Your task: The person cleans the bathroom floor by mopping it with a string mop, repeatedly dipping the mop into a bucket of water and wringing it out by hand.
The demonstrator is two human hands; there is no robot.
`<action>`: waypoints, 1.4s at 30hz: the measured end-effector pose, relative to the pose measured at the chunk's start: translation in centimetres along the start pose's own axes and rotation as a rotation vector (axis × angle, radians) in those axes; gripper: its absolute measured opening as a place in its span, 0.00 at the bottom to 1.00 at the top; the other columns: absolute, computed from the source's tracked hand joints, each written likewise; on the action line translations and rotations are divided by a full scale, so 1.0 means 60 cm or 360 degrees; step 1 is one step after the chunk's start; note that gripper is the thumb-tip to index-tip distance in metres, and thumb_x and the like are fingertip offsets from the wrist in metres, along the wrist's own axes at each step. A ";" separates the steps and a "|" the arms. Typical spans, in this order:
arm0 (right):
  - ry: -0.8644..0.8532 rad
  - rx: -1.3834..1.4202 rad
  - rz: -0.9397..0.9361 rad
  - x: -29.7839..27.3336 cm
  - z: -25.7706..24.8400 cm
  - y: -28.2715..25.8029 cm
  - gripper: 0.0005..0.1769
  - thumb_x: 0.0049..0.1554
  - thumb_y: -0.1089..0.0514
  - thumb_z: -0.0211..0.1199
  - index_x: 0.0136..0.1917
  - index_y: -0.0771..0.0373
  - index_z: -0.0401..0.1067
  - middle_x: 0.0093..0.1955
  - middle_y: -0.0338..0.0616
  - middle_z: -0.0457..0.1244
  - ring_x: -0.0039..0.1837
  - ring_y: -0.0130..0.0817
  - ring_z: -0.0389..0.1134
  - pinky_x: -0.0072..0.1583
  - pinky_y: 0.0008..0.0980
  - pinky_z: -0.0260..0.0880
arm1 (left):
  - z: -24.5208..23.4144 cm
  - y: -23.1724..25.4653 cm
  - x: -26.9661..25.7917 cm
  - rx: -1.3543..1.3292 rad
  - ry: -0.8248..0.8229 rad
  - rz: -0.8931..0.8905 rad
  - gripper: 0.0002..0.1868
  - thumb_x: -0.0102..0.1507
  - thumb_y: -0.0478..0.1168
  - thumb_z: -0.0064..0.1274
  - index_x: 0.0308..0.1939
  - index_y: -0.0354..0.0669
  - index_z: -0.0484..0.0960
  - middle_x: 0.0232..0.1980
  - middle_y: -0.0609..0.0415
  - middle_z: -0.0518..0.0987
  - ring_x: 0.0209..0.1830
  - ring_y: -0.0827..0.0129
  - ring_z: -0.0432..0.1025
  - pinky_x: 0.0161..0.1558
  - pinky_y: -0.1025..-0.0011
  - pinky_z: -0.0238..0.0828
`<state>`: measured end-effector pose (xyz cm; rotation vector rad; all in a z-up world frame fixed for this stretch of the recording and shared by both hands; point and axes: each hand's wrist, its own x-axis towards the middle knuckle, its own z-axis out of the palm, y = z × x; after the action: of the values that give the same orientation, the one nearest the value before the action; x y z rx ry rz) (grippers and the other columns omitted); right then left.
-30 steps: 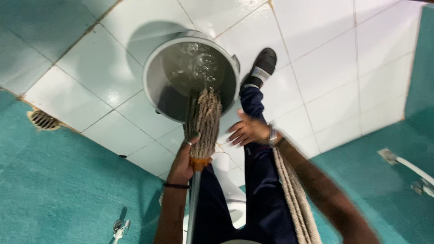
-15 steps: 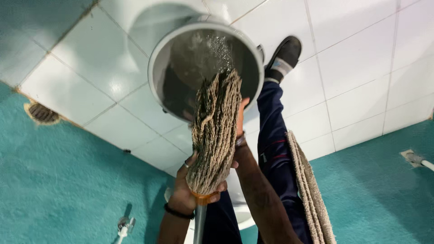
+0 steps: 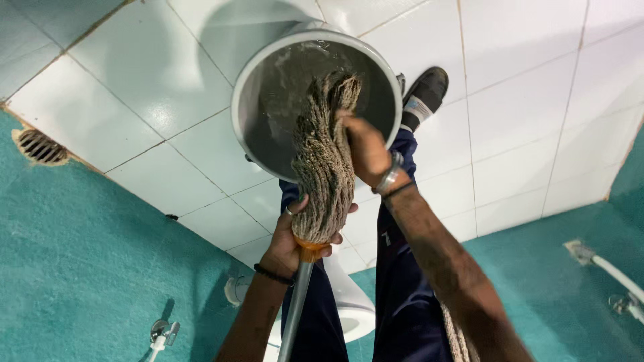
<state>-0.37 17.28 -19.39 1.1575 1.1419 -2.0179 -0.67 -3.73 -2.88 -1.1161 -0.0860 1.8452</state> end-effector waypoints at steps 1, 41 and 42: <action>-0.0021 -0.0005 0.0012 -0.015 -0.007 -0.010 0.38 0.62 0.39 0.63 0.72 0.70 0.68 0.77 0.49 0.63 0.74 0.38 0.63 0.71 0.39 0.58 | 0.005 0.002 -0.003 -0.0176 -0.0123 -0.0108 0.38 0.69 0.60 0.46 0.74 0.37 0.64 0.67 0.33 0.74 0.42 0.54 0.81 0.28 0.67 0.80; -0.0755 -0.2361 0.0003 0.141 0.076 -0.105 0.27 0.65 0.48 0.56 0.71 0.66 0.66 0.72 0.60 0.51 0.67 0.54 0.48 0.70 0.57 0.48 | -0.045 0.006 0.157 0.0139 0.0437 0.0075 0.41 0.66 0.68 0.55 0.67 0.36 0.73 0.61 0.41 0.78 0.55 0.54 0.77 0.54 0.53 0.81; -0.0730 -0.2114 0.0099 0.142 0.060 -0.112 0.28 0.65 0.47 0.56 0.72 0.66 0.65 0.72 0.62 0.50 0.68 0.55 0.46 0.70 0.58 0.46 | -0.044 0.013 0.144 0.0210 0.0358 0.0080 0.42 0.67 0.69 0.52 0.65 0.32 0.74 0.56 0.38 0.78 0.49 0.50 0.77 0.47 0.53 0.81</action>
<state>-11.19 17.12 -23.18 0.0378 1.6629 -0.9238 -0.47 1.28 -10.46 -1.2331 0.1928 1.7299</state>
